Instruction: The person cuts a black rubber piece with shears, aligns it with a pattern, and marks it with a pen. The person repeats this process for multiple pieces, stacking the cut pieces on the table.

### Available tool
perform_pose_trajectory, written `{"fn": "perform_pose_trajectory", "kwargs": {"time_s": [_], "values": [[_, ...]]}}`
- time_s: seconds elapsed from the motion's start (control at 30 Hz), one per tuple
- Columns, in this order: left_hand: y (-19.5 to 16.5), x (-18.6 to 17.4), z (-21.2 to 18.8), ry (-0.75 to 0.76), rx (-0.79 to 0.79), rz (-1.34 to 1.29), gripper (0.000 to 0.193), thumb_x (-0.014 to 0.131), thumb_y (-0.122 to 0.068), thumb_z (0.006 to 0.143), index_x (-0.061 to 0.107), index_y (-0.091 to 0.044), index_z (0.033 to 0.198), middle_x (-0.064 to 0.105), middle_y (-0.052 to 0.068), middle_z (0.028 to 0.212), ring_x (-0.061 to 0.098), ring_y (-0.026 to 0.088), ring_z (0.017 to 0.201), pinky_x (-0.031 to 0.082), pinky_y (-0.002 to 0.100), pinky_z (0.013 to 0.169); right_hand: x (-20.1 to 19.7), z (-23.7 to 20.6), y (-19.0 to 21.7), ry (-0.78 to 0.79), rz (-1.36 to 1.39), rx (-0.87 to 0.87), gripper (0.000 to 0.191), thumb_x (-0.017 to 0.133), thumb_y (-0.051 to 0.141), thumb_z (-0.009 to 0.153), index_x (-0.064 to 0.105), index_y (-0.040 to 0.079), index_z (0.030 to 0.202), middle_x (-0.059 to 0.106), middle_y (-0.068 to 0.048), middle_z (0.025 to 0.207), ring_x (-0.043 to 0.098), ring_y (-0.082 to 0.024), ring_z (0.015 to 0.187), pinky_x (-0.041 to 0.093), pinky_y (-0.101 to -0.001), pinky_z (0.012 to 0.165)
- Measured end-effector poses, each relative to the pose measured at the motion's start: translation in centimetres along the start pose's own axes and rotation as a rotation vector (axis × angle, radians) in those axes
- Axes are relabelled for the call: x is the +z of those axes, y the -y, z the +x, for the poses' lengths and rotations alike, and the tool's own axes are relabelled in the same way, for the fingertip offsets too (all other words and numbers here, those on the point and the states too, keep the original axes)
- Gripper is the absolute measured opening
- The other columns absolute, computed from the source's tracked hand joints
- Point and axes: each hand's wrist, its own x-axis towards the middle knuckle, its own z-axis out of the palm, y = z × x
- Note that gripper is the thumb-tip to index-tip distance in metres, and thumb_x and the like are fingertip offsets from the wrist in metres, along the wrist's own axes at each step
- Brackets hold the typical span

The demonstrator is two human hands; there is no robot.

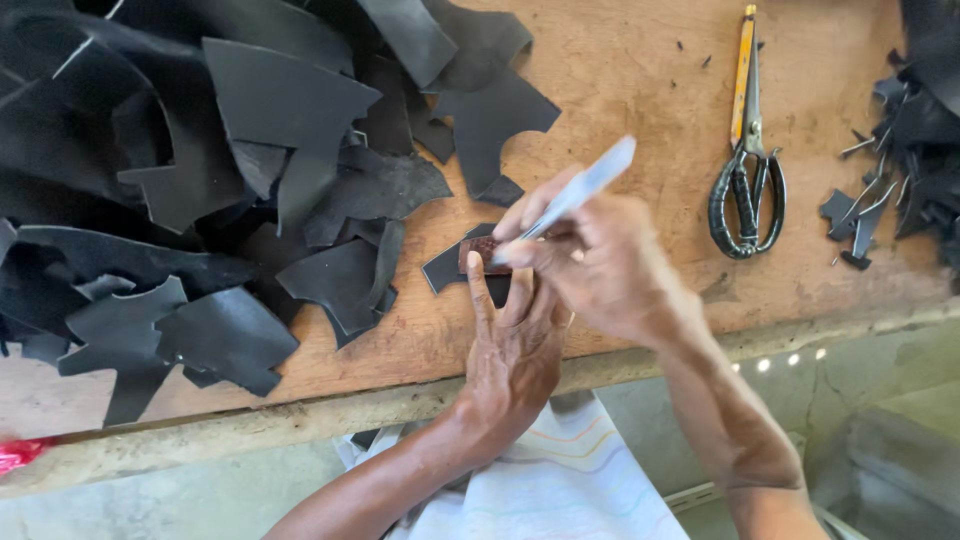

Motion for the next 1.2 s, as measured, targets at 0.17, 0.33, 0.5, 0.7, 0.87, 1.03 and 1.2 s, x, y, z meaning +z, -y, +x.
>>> {"fn": "perform_pose_trajectory", "kwargs": {"time_s": [0.17,0.33,0.5,0.7,0.87,1.03,1.2], "values": [[-0.2,1.6,-0.2,-0.055,0.038,-0.100,0.054,0.055,-0.018,0.087,0.058,0.000,0.138,0.040,0.018,0.156,0.025,0.040,0.148,0.004,0.077,0.117,1.5,0.6,-0.4,0.095,-0.163,-0.034,0.017,0.071,0.009,0.099,0.060,0.001,0.109,0.075,-0.008,0.097,0.077,-0.015,0.092,0.063,-0.0274,0.078],[-0.4,2.9,0.0,-0.056,0.046,-0.145,0.057,0.053,-0.017,0.088,0.052,-0.002,0.143,0.041,0.013,0.159,0.022,0.039,0.150,0.001,0.077,0.116,2.2,0.8,-0.5,0.105,-0.211,-0.050,0.019,0.070,0.013,0.100,0.060,0.002,0.111,0.074,-0.008,0.098,0.078,-0.017,0.090,0.063,-0.0284,0.079],[-0.4,3.2,0.2,-0.042,0.040,-0.169,0.056,0.049,-0.018,0.092,0.050,-0.005,0.146,0.038,0.010,0.159,0.016,0.040,0.152,0.000,0.075,0.118,2.5,0.7,-0.4,0.100,-0.345,-0.073,0.019,0.071,0.014,0.099,0.060,0.002,0.110,0.076,-0.009,0.099,0.078,-0.020,0.092,0.062,-0.0308,0.077],[-0.3,1.7,0.6,0.110,0.080,-0.065,0.056,0.050,-0.022,0.090,0.050,-0.008,0.144,0.032,0.010,0.160,0.012,0.040,0.151,-0.001,0.081,0.112,2.7,1.0,-1.1,0.058,-0.312,0.087,0.014,0.067,0.014,0.100,0.061,0.003,0.108,0.076,-0.009,0.097,0.080,-0.016,0.086,0.065,-0.0268,0.069],[-0.1,0.5,0.4,0.105,0.108,0.037,0.053,0.051,-0.024,0.092,0.056,-0.003,0.140,0.031,0.016,0.161,0.012,0.044,0.150,0.000,0.084,0.108,2.1,1.3,-1.4,0.010,-0.193,0.017,0.015,0.068,0.011,0.101,0.060,0.000,0.108,0.077,-0.010,0.099,0.079,-0.017,0.095,0.066,-0.0279,0.080],[-0.2,0.6,0.5,0.001,0.070,0.020,0.056,0.053,-0.025,0.089,0.056,-0.004,0.140,0.033,0.013,0.161,0.013,0.041,0.151,0.000,0.081,0.111,1.6,1.4,-0.7,0.087,-0.293,0.027,0.014,0.069,0.011,0.098,0.064,0.001,0.106,0.077,-0.010,0.095,0.079,-0.017,0.091,0.063,-0.0285,0.076],[-0.1,0.6,0.5,0.189,0.114,0.001,0.057,0.054,-0.026,0.090,0.053,-0.005,0.143,0.030,0.014,0.161,0.008,0.045,0.150,-0.002,0.082,0.109,1.9,1.4,-0.2,0.143,-0.448,-0.087,0.017,0.073,0.016,0.096,0.066,0.002,0.103,0.076,-0.009,0.094,0.075,-0.022,0.084,0.058,-0.0320,0.071]]}}
